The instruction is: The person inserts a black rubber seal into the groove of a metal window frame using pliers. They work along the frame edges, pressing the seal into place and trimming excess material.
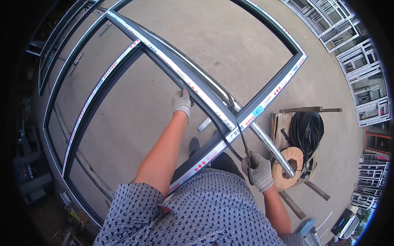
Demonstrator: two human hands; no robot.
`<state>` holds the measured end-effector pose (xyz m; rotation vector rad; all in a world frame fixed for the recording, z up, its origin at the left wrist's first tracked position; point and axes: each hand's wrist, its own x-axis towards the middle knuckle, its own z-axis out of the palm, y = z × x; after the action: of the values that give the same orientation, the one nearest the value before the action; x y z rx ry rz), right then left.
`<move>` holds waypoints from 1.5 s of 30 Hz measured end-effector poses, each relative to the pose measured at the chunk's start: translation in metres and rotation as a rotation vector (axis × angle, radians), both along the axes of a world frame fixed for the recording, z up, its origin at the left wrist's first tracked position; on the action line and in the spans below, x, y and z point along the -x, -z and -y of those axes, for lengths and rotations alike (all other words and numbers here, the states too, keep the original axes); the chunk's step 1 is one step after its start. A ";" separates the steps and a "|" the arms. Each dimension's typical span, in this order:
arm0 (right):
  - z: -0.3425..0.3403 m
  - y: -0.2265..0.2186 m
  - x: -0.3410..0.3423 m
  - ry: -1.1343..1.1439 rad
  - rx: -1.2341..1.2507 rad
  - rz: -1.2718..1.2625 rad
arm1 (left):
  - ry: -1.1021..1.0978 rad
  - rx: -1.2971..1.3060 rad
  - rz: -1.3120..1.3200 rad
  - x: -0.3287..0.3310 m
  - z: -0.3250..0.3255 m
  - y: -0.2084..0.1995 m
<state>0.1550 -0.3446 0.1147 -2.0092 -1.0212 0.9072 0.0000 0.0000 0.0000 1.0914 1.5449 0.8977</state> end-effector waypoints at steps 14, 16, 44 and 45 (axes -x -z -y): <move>0.003 0.010 -0.009 0.048 0.006 -0.035 | 0.044 0.086 0.086 -0.022 0.033 -0.009; -0.002 0.009 -0.008 0.051 -0.020 -0.089 | 0.063 -0.026 -0.006 -0.021 0.025 0.005; -0.015 0.013 -0.027 0.088 -0.014 -0.213 | 0.231 0.137 0.143 -0.037 0.047 -0.016; -0.014 0.015 -0.028 0.099 0.005 -0.239 | 0.245 0.143 0.125 -0.036 0.046 -0.011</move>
<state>0.1828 -0.3304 0.0999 -1.8841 -0.7811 1.0665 0.0357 -0.0459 0.0113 1.0734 1.3187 0.6658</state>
